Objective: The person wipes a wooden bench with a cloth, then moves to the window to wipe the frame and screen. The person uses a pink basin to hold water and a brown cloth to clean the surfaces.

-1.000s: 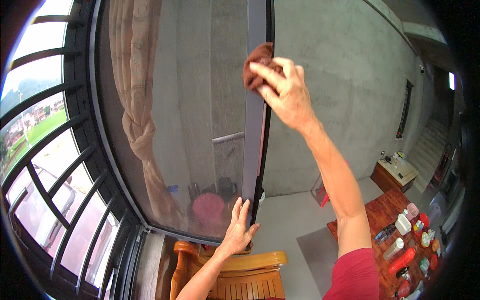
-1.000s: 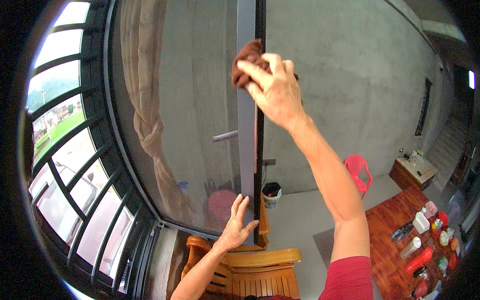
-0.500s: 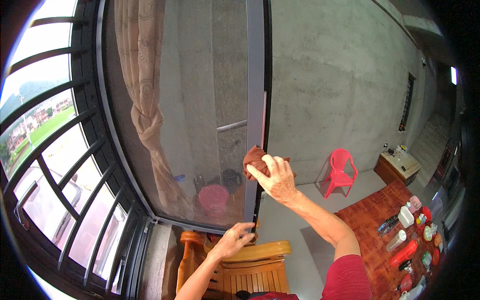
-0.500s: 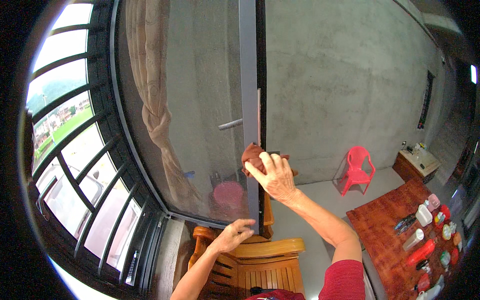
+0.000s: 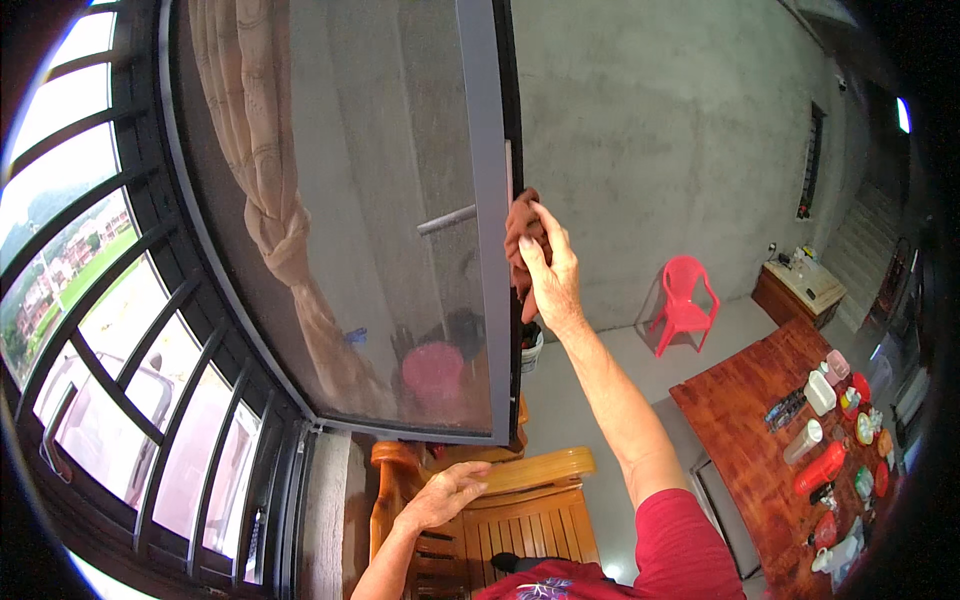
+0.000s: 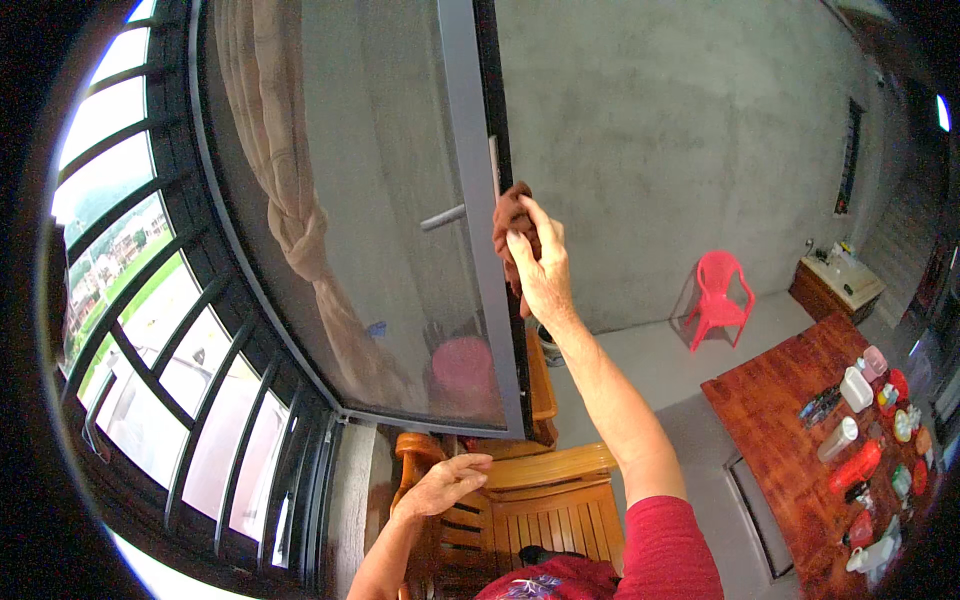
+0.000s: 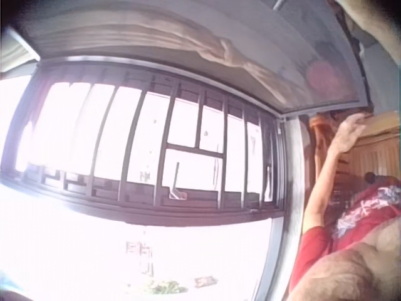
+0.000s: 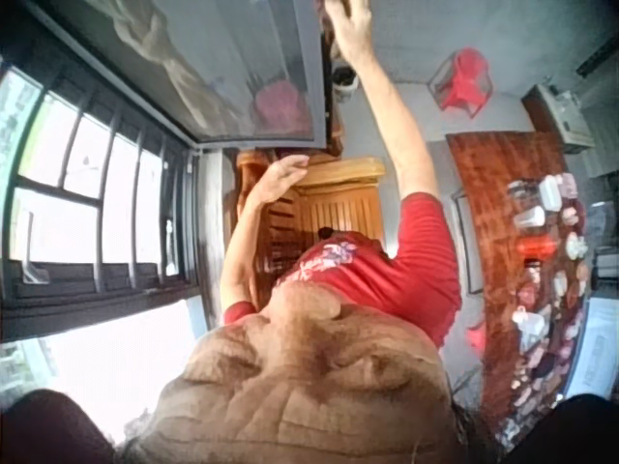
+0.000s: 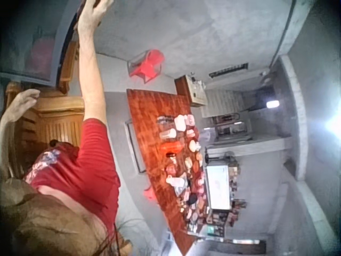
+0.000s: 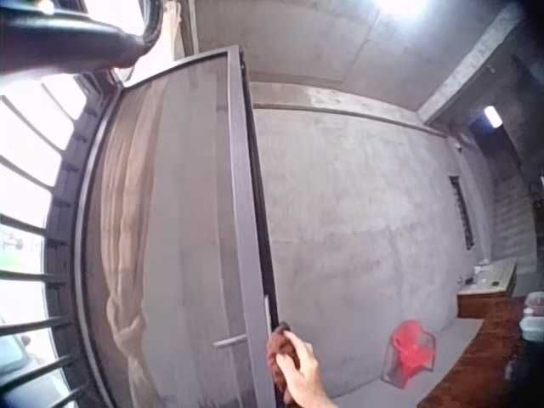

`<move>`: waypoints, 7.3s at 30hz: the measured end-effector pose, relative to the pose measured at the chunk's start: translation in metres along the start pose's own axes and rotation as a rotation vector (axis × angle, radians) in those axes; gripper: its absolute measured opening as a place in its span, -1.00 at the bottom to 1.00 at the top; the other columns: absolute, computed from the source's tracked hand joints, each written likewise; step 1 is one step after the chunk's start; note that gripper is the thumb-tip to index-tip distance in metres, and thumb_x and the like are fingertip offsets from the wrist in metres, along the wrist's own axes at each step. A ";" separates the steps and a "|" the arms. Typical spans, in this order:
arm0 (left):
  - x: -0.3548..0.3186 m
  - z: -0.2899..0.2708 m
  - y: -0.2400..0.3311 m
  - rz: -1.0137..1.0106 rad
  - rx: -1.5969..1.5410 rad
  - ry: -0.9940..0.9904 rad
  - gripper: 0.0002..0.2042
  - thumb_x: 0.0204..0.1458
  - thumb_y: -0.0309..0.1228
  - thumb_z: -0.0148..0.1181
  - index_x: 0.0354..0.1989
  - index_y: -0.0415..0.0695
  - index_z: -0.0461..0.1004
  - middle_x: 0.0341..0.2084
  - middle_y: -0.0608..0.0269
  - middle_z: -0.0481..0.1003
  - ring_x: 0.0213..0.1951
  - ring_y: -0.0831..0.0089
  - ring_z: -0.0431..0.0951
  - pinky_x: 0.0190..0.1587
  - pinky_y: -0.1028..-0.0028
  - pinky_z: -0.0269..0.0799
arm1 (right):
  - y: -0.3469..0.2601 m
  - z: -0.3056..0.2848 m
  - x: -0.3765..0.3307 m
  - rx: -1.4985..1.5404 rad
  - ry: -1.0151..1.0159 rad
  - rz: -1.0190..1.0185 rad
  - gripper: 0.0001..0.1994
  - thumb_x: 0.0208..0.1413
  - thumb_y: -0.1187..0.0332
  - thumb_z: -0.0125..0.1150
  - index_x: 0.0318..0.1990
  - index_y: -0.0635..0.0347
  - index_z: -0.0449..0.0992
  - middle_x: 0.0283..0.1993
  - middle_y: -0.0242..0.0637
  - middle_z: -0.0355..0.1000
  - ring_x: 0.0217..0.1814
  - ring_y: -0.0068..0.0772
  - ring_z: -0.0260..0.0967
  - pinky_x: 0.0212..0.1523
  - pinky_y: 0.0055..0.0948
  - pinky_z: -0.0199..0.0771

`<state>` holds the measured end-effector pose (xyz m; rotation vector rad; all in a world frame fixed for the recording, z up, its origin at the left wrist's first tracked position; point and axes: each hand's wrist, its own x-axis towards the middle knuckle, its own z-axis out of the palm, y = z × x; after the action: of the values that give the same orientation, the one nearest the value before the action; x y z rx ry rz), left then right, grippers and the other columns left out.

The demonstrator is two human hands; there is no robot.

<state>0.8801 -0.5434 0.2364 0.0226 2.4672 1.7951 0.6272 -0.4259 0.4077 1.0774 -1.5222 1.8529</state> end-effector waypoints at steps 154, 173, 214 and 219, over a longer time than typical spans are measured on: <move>-0.120 0.020 -0.254 -1.109 0.410 0.804 -0.30 -0.18 -0.20 0.35 0.13 -0.04 0.10 -0.02 0.04 0.24 0.02 -0.03 0.26 -0.03 0.03 0.33 | 0.195 0.060 -0.307 -0.998 -1.228 -1.013 -0.67 0.05 0.28 -0.02 -0.05 0.20 0.47 0.03 -0.24 0.23 0.03 -0.21 0.14 -0.05 -0.34 0.19; -0.125 0.029 -0.248 -1.026 0.470 0.829 -0.30 -0.19 -0.25 0.35 0.13 -0.06 0.10 -0.03 0.05 0.24 0.03 -0.01 0.27 -0.02 0.06 0.36 | 0.088 0.034 -0.192 -0.988 -0.944 -1.010 -0.71 -0.09 0.44 0.12 -0.14 0.06 0.38 -0.33 -0.23 0.31 -0.44 -0.47 0.19 -0.49 -0.46 0.17; -0.129 0.023 -0.251 -1.045 0.444 0.782 -0.14 -0.29 -0.19 0.44 0.18 -0.11 0.03 0.01 0.05 0.22 0.05 -0.01 0.25 -0.01 0.06 0.34 | 0.064 0.011 -0.213 -0.908 -0.815 -0.682 -0.59 -0.06 0.56 0.13 -0.06 -0.20 0.43 -0.22 -0.26 0.22 -0.29 -0.39 0.22 -0.50 -0.48 0.34; -0.128 0.026 -0.248 -1.042 0.471 0.793 -0.14 -0.28 -0.19 0.44 0.18 -0.10 0.03 0.00 0.05 0.23 0.04 -0.01 0.26 -0.02 0.05 0.34 | 0.074 0.044 -0.193 -1.174 -0.578 -0.777 -0.60 -0.11 0.52 0.13 -0.03 0.03 0.39 -0.27 -0.23 0.22 -0.39 -0.39 0.15 -0.49 -0.45 0.21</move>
<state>1.0197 -0.6042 0.0008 -1.8197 2.3817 0.7965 0.6871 -0.4671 0.2098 1.2840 -1.6899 0.0060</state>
